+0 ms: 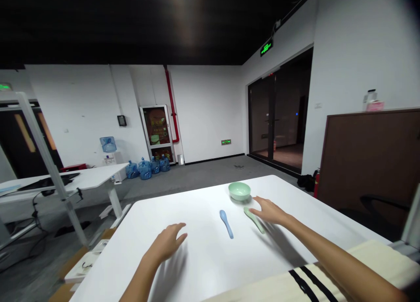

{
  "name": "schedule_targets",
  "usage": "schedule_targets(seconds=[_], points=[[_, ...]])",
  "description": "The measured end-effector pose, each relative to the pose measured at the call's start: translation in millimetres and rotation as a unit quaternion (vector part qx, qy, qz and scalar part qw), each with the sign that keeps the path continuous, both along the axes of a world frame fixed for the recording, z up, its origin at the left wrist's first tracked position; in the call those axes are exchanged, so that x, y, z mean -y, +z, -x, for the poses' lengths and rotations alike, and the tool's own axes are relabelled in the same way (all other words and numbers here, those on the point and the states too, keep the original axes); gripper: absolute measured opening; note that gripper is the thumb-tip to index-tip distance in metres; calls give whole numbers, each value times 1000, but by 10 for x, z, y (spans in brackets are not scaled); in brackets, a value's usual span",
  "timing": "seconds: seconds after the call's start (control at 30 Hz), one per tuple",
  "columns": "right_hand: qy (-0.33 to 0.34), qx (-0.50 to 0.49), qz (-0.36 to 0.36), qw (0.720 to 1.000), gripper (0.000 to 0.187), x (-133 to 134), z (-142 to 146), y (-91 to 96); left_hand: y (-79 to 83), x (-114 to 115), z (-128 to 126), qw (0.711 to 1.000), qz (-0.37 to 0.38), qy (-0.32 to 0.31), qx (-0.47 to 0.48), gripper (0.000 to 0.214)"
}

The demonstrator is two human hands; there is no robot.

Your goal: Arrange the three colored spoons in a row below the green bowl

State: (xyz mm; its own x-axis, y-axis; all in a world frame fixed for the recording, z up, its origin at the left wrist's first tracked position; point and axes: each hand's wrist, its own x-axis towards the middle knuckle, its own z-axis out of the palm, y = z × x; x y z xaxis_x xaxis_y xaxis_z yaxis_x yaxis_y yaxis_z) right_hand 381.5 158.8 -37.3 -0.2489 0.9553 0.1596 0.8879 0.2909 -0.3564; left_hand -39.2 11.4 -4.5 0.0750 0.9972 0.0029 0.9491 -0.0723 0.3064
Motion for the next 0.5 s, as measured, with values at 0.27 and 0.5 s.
schedule_targets(seconds=[0.27,0.5], points=[[35,-2,61,998,93,152,144,-257,-36,-22,55,1000,-2,-6,-7,57],[39,-5,70,997,94,135,81,-281,2,-3,32,1000,-2,-6,-4,59]])
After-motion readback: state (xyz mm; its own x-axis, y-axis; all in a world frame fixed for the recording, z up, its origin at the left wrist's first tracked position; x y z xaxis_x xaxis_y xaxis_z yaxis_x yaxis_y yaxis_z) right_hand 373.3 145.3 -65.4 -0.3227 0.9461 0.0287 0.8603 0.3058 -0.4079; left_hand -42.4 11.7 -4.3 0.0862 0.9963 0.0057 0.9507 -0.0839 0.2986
